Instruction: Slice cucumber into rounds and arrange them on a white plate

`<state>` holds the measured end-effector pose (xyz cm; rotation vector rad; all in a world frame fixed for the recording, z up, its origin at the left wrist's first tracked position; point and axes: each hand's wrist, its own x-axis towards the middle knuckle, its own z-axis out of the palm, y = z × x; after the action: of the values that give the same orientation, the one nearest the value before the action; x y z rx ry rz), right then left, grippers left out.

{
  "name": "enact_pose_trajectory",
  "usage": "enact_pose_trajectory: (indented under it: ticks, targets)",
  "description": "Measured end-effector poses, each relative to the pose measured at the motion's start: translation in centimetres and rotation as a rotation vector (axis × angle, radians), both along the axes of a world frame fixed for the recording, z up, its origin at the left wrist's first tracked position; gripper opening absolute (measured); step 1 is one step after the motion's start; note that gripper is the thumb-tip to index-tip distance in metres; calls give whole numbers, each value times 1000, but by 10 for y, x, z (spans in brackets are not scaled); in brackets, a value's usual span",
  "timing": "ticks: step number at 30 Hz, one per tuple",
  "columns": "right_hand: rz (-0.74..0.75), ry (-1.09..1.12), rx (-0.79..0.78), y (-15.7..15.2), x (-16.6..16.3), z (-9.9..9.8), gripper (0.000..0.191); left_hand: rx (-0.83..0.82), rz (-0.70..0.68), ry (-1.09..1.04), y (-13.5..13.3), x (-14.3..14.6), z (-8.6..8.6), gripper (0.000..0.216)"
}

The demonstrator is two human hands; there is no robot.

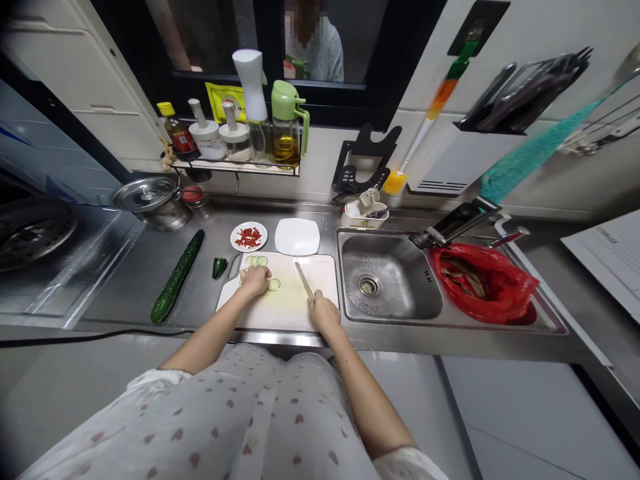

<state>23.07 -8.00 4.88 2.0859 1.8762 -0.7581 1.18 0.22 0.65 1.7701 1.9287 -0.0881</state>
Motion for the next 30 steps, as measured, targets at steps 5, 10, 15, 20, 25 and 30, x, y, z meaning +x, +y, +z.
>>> enact_pose_trajectory:
  ticks: [5,10,15,20,25,30]
  targets:
    - [-9,16,-13,0,0,-7,32,51,7,-10,-9,6,-4,18]
    - [-14,8,-18,1,0,-9,31,97,24,-48,-14,9,-2,12]
    - [-18,5,-27,1,-1,-9,31,121,82,-125,-20,11,6,10]
    - [-3,11,-11,1,1,-11,31,156,164,-258,-32,10,11,6]
    - [0,10,-19,1,0,-11,31,192,245,-329,-49,0,9,8]
    - [3,10,-14,1,0,-10,30,220,334,-348,-63,-16,4,11]
